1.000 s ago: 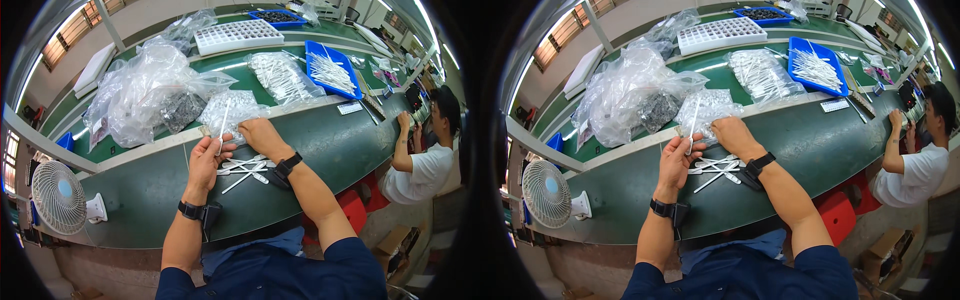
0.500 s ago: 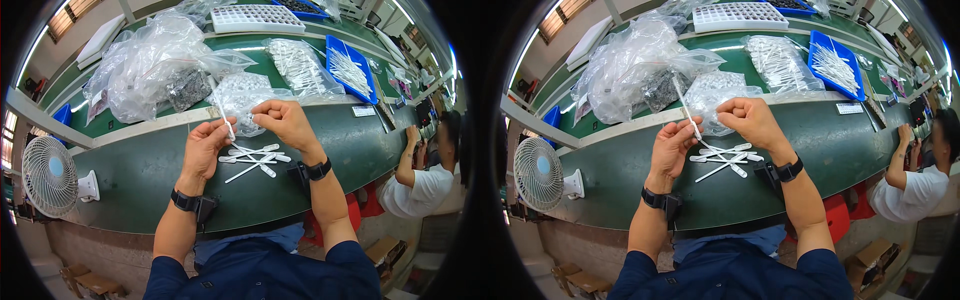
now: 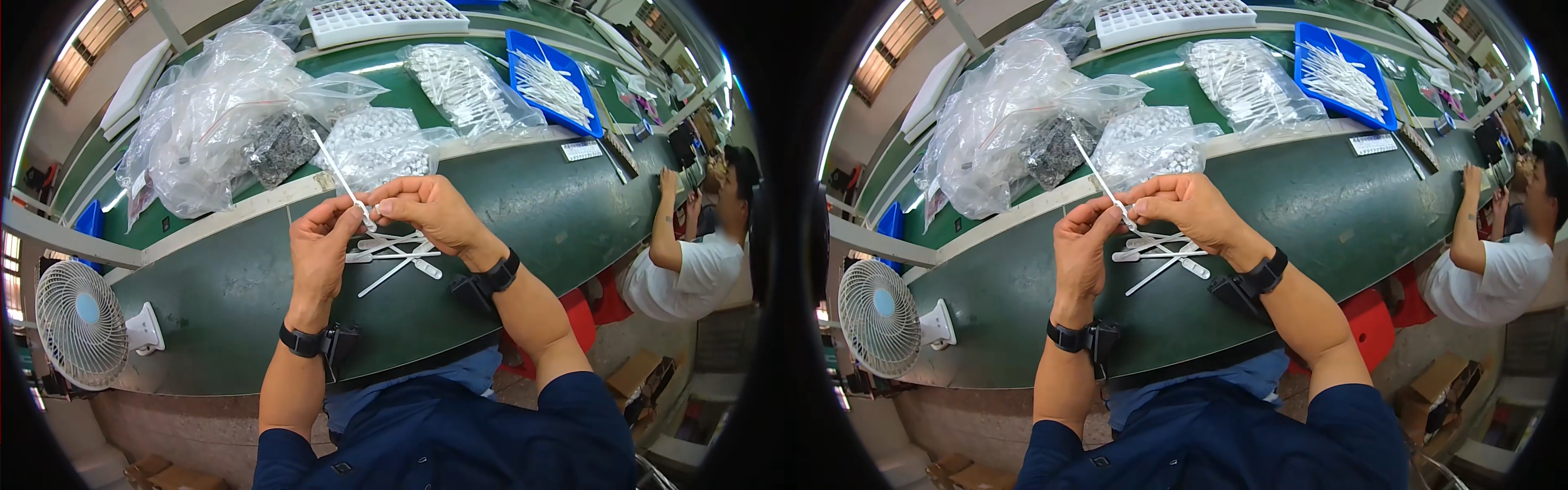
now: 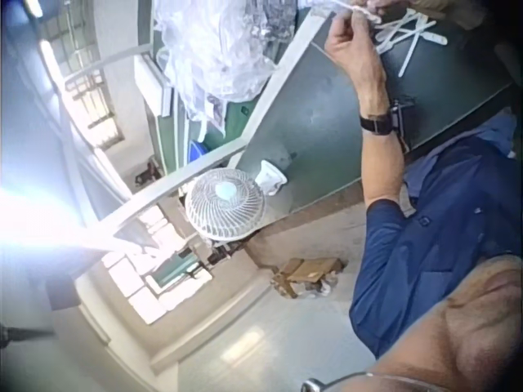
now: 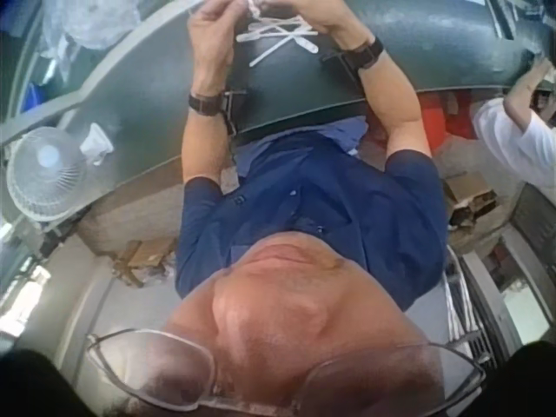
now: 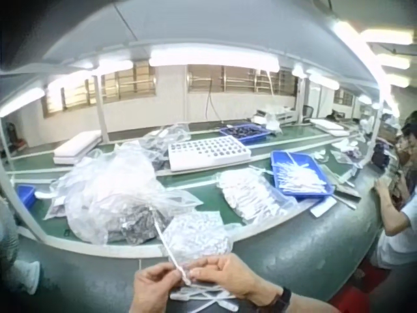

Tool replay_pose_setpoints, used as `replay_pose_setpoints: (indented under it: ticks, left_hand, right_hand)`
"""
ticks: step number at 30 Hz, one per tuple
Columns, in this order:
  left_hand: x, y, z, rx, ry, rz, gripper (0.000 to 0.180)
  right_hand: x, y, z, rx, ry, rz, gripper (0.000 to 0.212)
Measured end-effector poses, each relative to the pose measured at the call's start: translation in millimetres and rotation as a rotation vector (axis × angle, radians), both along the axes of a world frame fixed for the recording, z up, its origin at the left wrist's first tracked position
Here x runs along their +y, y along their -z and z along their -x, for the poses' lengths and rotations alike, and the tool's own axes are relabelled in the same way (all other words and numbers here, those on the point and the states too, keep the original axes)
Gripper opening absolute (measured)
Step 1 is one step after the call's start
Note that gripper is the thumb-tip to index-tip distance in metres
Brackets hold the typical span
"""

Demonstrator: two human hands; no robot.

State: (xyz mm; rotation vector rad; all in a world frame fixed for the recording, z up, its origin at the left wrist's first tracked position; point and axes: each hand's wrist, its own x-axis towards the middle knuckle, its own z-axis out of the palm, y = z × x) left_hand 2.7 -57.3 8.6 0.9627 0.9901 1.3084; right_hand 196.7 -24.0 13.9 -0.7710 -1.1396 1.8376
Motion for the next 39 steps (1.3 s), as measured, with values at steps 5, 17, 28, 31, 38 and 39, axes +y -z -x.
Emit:
replay_pose_setpoints:
  ticks: [5, 17, 28, 31, 38, 39]
  left_hand:
    - [1.1, 5.4, -2.4, 0.051, -0.024, -0.017, 0.019]
    - [0.8, 5.2, 1.6, -0.028, 0.054, -0.002, 0.020]
    - [1.7, 4.1, -1.3, -0.061, 0.068, -0.035, 0.021]
    - [0.8, 4.6, -1.7, -0.080, 0.074, -0.024, 0.021]
    - [-0.2, 3.1, -0.3, -0.215, 0.118, 0.016, 0.022]
    - [-0.1, 3.7, 0.2, -0.217, 0.114, 0.014, 0.022]
  right_hand:
    - [-9.0, -8.5, 0.5, -0.111, 0.008, -0.106, 0.026]
    - [-10.1, -15.4, -1.1, -0.237, 0.079, -0.197, 0.027]
    - [-18.4, -23.0, -3.0, -0.430, 0.179, -0.380, 0.023]
    - [-20.2, -20.6, 0.9, -0.439, 0.230, -0.491, 0.022]
    - [-16.5, -14.1, 0.2, -0.505, 0.287, -0.769, 0.020]
    - [-15.8, -12.9, 0.6, -0.505, 0.283, -0.772, 0.020]
